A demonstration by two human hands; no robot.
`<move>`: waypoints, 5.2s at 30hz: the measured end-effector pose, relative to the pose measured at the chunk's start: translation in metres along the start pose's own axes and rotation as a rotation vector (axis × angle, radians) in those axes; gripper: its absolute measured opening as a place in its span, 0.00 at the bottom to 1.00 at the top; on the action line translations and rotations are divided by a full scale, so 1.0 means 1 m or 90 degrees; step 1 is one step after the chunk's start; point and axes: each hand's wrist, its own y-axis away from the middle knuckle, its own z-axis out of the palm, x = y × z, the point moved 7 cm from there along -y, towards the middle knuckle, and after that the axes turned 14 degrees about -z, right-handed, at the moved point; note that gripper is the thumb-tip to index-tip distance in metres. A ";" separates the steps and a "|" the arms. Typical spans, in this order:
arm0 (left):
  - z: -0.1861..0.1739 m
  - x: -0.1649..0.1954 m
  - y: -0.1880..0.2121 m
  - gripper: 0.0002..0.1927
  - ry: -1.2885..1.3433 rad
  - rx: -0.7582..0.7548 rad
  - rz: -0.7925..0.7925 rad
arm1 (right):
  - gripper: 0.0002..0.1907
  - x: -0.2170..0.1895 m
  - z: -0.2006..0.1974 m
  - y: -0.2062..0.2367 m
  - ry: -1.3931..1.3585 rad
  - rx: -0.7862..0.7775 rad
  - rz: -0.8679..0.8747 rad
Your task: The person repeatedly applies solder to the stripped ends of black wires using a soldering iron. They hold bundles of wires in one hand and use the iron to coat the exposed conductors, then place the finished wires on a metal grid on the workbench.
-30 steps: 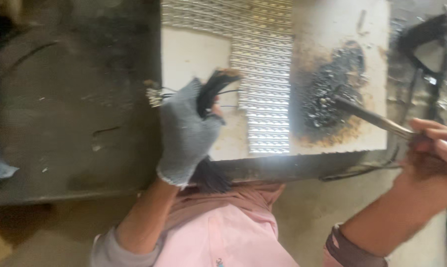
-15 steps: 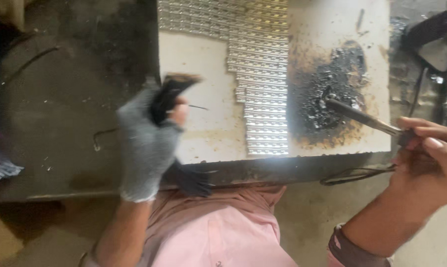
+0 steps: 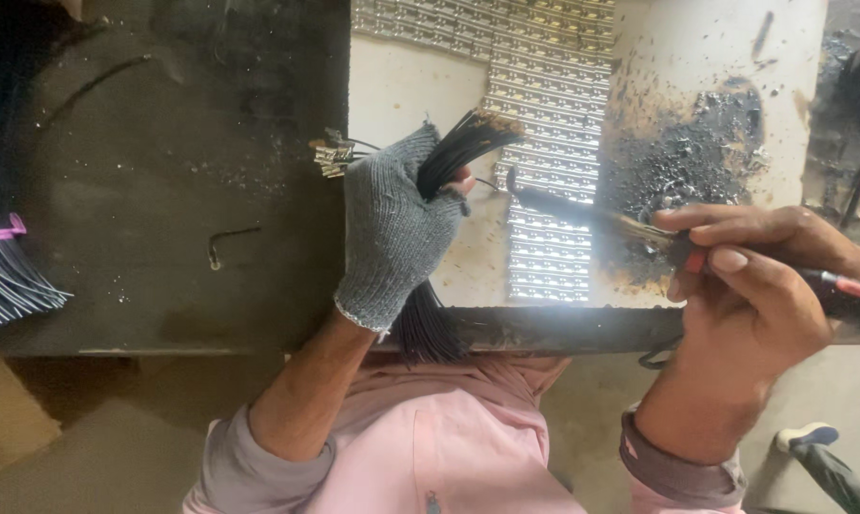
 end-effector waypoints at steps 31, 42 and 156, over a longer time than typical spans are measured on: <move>-0.001 0.000 0.000 0.03 -0.047 0.017 -0.002 | 0.05 0.034 -0.053 0.036 -0.137 0.207 0.158; -0.027 -0.009 0.011 0.07 0.051 0.095 0.057 | 0.07 0.047 -0.153 0.118 -0.060 0.377 0.336; -0.001 0.000 0.091 0.04 -0.033 -0.032 0.067 | 0.09 -0.064 -0.031 0.077 0.128 0.026 0.036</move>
